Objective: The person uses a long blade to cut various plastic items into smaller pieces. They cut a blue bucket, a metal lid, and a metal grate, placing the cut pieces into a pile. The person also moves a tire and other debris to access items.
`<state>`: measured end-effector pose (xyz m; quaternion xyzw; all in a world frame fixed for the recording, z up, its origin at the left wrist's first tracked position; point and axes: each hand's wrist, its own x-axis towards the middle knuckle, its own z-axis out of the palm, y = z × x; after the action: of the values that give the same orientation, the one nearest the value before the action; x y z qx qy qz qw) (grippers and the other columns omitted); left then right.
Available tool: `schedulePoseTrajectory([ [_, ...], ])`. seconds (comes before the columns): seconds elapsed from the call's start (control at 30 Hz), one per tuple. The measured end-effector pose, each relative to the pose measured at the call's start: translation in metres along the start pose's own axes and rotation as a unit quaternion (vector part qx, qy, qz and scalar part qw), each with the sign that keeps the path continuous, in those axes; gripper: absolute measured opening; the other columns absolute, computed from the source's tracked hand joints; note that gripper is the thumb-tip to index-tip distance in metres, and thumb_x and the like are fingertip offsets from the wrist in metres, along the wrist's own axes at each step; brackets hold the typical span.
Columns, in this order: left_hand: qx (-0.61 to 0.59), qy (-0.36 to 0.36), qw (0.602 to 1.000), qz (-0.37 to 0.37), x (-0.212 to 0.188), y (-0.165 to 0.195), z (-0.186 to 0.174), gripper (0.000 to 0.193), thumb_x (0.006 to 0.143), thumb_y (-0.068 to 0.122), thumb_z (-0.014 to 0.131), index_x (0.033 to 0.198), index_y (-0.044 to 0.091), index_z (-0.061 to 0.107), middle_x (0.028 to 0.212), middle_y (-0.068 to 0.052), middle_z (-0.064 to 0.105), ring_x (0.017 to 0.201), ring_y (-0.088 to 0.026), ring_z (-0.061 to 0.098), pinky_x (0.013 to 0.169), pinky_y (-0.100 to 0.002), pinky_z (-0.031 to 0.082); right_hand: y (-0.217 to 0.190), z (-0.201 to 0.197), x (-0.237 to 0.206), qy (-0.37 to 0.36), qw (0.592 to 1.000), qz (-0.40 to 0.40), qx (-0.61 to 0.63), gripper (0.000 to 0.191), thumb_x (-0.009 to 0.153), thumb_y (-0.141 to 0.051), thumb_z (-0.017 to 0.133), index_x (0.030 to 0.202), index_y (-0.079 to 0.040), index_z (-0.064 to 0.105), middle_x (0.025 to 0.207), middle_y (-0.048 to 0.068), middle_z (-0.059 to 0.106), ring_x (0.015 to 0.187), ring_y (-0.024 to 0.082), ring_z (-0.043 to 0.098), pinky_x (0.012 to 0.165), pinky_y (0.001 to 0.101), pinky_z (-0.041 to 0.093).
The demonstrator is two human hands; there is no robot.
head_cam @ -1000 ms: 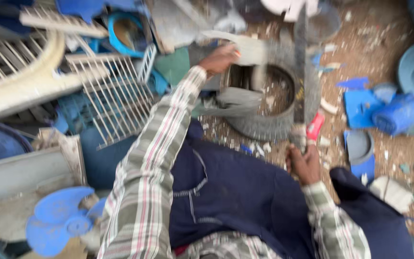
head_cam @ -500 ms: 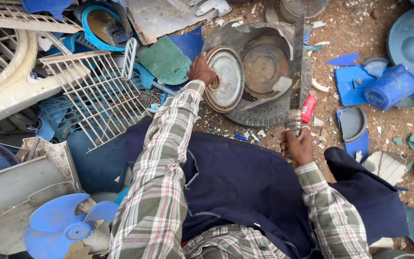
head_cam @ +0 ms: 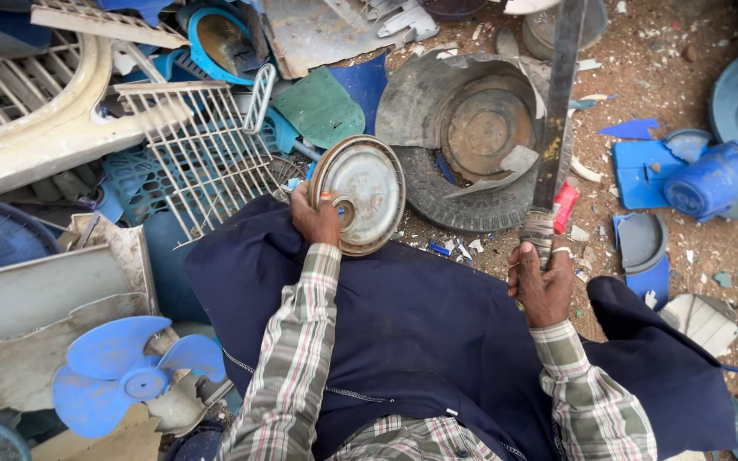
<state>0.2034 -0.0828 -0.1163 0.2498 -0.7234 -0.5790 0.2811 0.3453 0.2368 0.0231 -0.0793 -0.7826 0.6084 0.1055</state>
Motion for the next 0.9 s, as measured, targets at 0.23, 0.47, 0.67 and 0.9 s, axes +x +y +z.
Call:
schedulePoseTrajectory([
  [0.23, -0.029, 0.071, 0.991, 0.108, 0.001, 0.025, -0.024, 0.036, 0.09, 0.0, 0.062, 0.125, 0.0, 0.055, 0.117, -0.018, 0.066, 0.11, -0.032, 0.066, 0.1, -0.043, 0.05, 0.004, 0.014, -0.014, 0.025, 0.995, -0.08, -0.05, 0.027, 0.109, -0.021, 0.054, 0.125, 0.0, 0.047, 0.087, 0.005, 0.065, 0.06, 0.008, 0.059, 0.047, 0.0234, 0.049],
  [0.47, -0.037, 0.229, 0.972, 0.028, 0.042, -0.022, -0.01, 0.048, 0.089, -0.004, 0.058, 0.134, 0.002, 0.043, 0.131, -0.023, 0.054, 0.123, -0.037, 0.06, 0.115, -0.049, 0.044, 0.018, 0.013, -0.023, 0.045, 0.993, -0.104, -0.046, 0.032, 0.108, -0.015, 0.059, 0.133, 0.0, 0.045, 0.082, 0.004, 0.059, 0.061, 0.007, 0.056, 0.05, 0.0216, 0.045],
  [0.67, 0.227, 0.054, 0.972, 0.038, 0.029, -0.013, 0.021, 0.074, 0.087, 0.014, 0.072, 0.151, 0.003, 0.037, 0.151, -0.02, 0.042, 0.141, -0.036, 0.047, 0.118, -0.047, 0.036, 0.015, 0.003, -0.017, 0.043, 0.998, -0.038, -0.005, 0.022, 0.109, -0.019, 0.054, 0.121, -0.002, 0.049, 0.084, 0.002, 0.061, 0.057, 0.006, 0.056, 0.045, 0.0217, 0.046],
  [0.9, 0.224, -0.207, 0.927, 0.217, 0.058, 0.054, 0.167, 0.105, 0.081, 0.039, 0.085, 0.155, -0.001, 0.022, 0.157, -0.027, 0.037, 0.148, -0.042, 0.037, 0.124, -0.05, 0.028, 0.009, -0.004, -0.002, 0.07, 0.997, -0.037, -0.017, 0.028, 0.106, -0.022, 0.054, 0.125, -0.003, 0.048, 0.079, 0.002, 0.06, 0.054, 0.006, 0.055, 0.043, 0.0223, 0.046],
])
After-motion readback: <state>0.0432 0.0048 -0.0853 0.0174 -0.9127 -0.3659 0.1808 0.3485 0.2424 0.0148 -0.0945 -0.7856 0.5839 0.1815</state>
